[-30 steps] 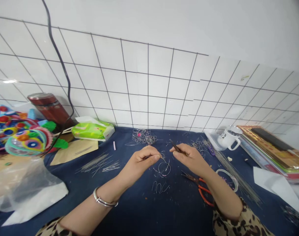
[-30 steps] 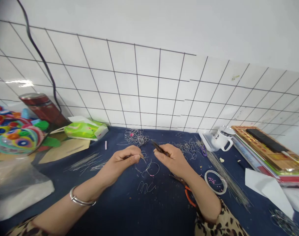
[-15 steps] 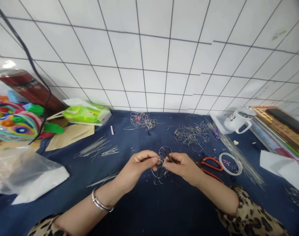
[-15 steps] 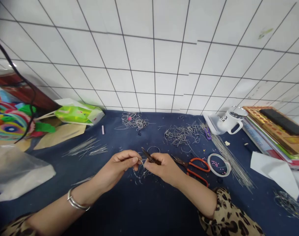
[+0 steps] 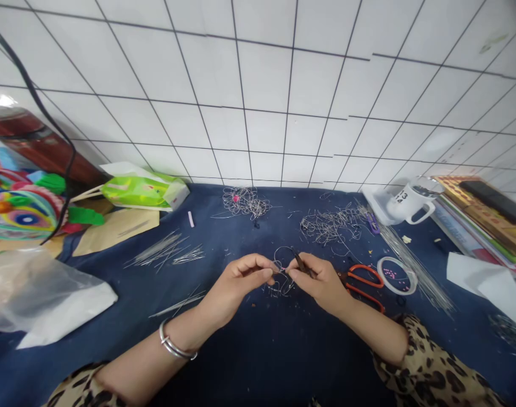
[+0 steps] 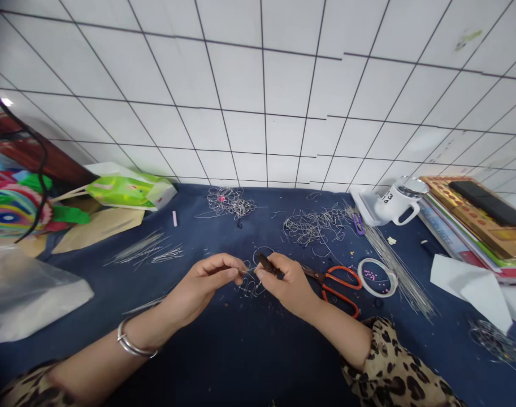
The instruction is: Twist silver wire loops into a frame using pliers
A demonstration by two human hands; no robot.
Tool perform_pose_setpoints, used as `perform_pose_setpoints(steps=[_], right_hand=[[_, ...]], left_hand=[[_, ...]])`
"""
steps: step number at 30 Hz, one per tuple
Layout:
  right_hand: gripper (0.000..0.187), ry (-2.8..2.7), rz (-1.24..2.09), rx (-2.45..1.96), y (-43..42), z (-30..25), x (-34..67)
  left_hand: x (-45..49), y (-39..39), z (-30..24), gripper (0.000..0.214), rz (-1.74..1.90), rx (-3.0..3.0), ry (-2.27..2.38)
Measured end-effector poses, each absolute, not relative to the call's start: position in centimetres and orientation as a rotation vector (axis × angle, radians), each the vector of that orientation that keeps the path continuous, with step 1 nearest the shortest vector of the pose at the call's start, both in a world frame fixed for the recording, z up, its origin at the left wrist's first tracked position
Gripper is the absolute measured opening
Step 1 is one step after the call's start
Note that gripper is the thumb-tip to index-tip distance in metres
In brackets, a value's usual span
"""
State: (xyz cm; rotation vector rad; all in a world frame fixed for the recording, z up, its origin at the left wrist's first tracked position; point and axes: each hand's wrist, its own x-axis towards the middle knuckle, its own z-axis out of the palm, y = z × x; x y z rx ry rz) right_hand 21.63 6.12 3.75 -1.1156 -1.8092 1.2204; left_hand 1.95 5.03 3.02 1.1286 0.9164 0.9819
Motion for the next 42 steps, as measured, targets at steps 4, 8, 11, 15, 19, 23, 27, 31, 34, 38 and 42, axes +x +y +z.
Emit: perform_pose_setpoints(steps=[4, 8, 11, 15, 19, 23, 27, 31, 34, 38, 42], right_hand=[[0.009, -1.898, 1.094, -1.036, 6.09, 3.78, 21.7], [0.013, -1.928, 1.042, -1.004, 6.12, 3.69, 21.69], [0.013, -1.928, 1.015, -0.987, 6.15, 3.66, 21.67], [0.012, -1.923, 1.011, -0.959, 6.1, 3.84, 21.65], [0.011, -1.919, 1.029, -0.996, 6.13, 3.93, 21.68], [0.011, -1.903, 1.061, -1.076, 6.36, 3.82, 21.82], [0.013, -1.893, 1.082, -1.096, 6.39, 3.77, 21.91], [0.014, -1.885, 1.086, -1.11, 6.21, 3.62, 21.82], [0.015, -1.891, 1.084, -1.106, 6.11, 3.4, 21.65], [0.016, -1.895, 1.062, -1.111, 6.06, 3.26, 21.46], [0.014, -1.871, 1.093, -1.17, 5.99, 3.19, 21.35]], left_hand=[[1.9, 5.04, 2.87, 0.008, 1.003, 1.182, 0.92], [1.91, 5.04, 2.89, 0.007, 0.995, 1.216, 0.925], [1.9, 5.05, 2.9, 0.006, 1.009, 1.235, 0.943], [1.89, 5.07, 3.0, 0.006, 1.002, 1.265, 0.938], [1.92, 5.04, 3.06, 0.007, 0.987, 1.283, 0.947], [1.9, 5.08, 2.89, 0.008, 1.015, 1.249, 0.971], [1.9, 5.14, 2.77, 0.009, 1.01, 1.253, 0.973], [1.98, 5.04, 2.75, 0.01, 0.961, 1.287, 0.973], [2.05, 4.94, 2.66, 0.011, 0.944, 1.294, 0.977], [2.15, 4.94, 2.57, 0.012, 0.907, 1.296, 0.954], [2.15, 5.01, 2.54, 0.014, 0.852, 1.285, 0.982]])
